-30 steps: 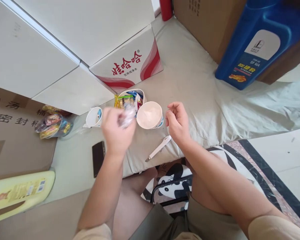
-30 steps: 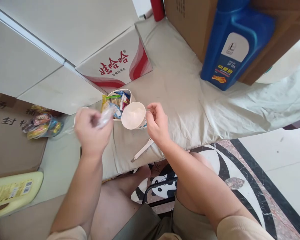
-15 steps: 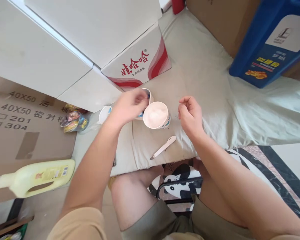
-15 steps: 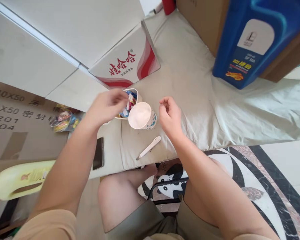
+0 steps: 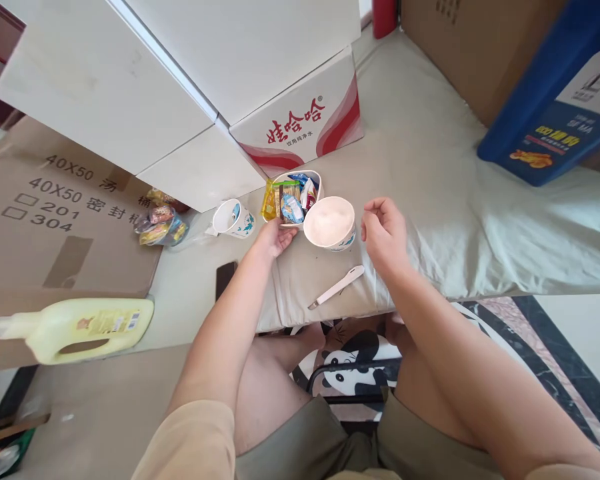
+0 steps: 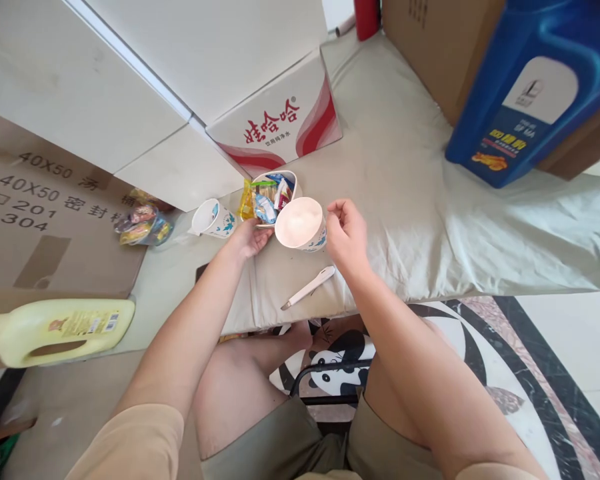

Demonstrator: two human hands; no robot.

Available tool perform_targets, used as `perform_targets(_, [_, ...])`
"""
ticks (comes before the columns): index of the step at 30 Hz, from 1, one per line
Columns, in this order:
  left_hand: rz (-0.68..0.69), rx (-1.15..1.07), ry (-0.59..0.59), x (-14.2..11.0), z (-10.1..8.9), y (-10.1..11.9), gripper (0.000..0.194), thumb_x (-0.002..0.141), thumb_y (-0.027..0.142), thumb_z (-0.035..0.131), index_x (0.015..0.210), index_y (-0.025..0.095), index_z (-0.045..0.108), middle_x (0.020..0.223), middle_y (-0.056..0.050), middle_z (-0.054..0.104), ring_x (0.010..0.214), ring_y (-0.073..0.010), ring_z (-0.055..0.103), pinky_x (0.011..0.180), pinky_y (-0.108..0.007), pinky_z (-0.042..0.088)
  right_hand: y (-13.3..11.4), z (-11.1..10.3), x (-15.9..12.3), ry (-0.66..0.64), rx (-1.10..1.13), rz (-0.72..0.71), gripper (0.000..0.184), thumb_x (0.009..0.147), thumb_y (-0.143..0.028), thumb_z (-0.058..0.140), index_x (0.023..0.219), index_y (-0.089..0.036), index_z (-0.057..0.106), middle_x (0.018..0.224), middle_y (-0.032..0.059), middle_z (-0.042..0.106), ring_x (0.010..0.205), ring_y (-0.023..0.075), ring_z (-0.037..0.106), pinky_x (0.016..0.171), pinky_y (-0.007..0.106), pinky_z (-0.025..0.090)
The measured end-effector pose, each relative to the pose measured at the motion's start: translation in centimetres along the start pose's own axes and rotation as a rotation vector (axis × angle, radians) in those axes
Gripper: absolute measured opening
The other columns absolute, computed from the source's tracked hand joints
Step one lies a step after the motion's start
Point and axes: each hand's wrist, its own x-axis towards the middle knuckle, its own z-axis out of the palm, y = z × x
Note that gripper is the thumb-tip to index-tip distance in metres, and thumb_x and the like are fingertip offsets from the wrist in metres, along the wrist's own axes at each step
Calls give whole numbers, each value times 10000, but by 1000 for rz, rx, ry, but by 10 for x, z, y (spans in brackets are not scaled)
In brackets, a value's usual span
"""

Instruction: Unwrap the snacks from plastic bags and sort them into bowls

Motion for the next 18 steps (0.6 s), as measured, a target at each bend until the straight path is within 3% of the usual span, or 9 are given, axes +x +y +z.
perform_targets(3, [46,-9,6,-2,2,11,182,961,178,455,1041,106,602,597,-51,661,462,-91,624,444,-125,491,-6,0,0,130,57,79,82,802,-217,460,880,-235,476,648,-60,455,556,111,408,549,253,324])
perform_targets(6, [116,-24,1,-9,-13,25,217,979,151,406,1037,99,609,594,-49,670,449,-78,622,459,-108,503,-8,-1,5,107,92,95,70,795,-234,472,860,-231,499,650,-63,471,554,107,412,544,251,323])
perform_targets(9, [277,-55,-26,-26,-28,44,212,956,146,450,1016,93,646,611,-54,697,433,-84,623,435,-110,507,-9,-1,11,112,135,101,70,797,-245,475,860,-234,505,660,-64,474,550,103,419,542,251,330])
perform_targets(11, [347,-40,-52,-43,-29,59,235,958,176,458,1019,93,670,611,-60,704,423,-93,622,407,-114,499,-11,0,14,135,182,123,94,795,-245,477,887,-243,496,643,-75,458,533,102,420,535,250,333])
perform_targets(14, [333,48,-92,-70,-6,79,296,972,199,412,1018,80,679,565,-67,684,414,-107,616,391,-129,499,-16,3,18,191,277,187,143,788,-233,466,929,-255,462,618,-95,443,484,96,402,503,245,322])
perform_targets(18, [269,171,-192,-86,60,92,301,936,136,384,1003,60,668,558,-69,668,402,-91,588,375,-112,456,-20,-1,23,283,323,184,178,787,-237,466,959,-263,427,605,-109,423,462,94,395,480,237,312])
